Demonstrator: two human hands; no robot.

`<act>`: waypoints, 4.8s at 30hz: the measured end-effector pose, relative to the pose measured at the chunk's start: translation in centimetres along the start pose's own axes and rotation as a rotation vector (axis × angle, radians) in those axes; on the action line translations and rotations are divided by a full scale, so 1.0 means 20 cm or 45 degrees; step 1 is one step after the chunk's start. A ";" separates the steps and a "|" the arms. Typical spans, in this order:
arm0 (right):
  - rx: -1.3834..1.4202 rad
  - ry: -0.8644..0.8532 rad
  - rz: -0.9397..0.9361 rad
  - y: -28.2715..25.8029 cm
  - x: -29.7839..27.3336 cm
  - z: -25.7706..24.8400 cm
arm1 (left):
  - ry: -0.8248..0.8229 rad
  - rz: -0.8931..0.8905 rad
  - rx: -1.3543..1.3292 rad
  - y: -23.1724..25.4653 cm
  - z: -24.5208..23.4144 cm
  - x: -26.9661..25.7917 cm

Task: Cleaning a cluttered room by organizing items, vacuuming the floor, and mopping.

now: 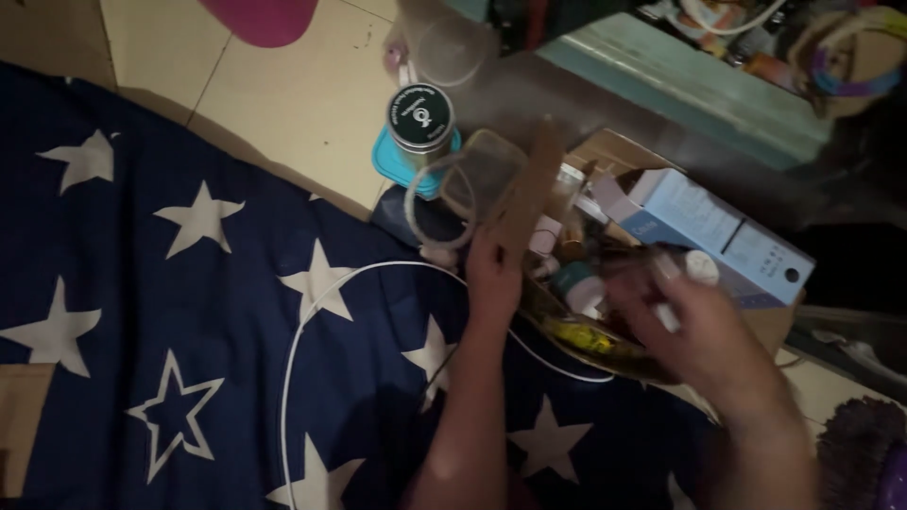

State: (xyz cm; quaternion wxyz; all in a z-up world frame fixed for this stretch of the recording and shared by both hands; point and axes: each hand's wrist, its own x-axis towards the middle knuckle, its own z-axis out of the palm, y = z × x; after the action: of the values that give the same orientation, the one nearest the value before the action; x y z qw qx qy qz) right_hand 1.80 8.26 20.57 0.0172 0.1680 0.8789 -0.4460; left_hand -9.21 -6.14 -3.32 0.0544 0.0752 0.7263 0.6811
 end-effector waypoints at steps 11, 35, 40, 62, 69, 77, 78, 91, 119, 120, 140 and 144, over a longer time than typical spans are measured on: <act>-0.930 -0.076 -0.355 0.15 0.90 0.45 | 0.021 -0.284 -0.046 0.16 -0.09 0.07; -0.801 -0.530 0.105 0.10 1.05 0.86 | 0.906 -0.815 -0.869 -0.21 -0.30 0.15; -1.042 -0.640 0.166 -0.02 0.90 0.90 | 0.850 -0.862 -0.808 -0.16 -0.35 0.19; -0.597 -0.210 0.180 0.35 1.01 1.51 | 1.345 -0.058 -0.559 0.13 -0.69 0.21; -0.653 -0.047 -0.288 0.27 0.91 1.57 | 1.334 0.080 -0.464 0.13 -0.72 0.20; -0.249 0.336 -0.327 -0.48 0.60 0.77 | 1.405 0.192 -0.364 0.09 -0.73 0.18; -0.071 0.360 -0.265 -0.53 0.55 0.65 | 1.329 0.306 -0.232 0.08 -0.72 0.18; -0.342 0.573 -0.794 -0.12 0.05 -0.27 | 0.158 0.001 0.010 0.18 -0.38 0.16; -0.874 0.591 -0.156 -0.05 -0.15 -0.25 | -0.168 -0.286 -0.169 0.31 -0.14 0.10; -0.844 0.640 -0.151 -0.05 -0.15 -0.22 | -0.151 -0.230 -0.162 0.35 -0.13 0.09; 0.639 1.556 -0.027 0.99 -0.62 -0.05 | -0.151 0.053 0.176 0.35 0.01 0.03; 0.651 1.507 -0.065 0.94 -0.62 0.07 | -0.024 0.258 0.526 0.34 0.04 0.01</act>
State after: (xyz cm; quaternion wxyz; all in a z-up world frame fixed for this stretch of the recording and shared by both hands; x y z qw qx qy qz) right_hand 19.27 13.97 7.34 -0.5215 0.3636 0.6096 -0.4735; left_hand -8.95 -4.92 3.36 -0.0238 0.1637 0.8385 0.5193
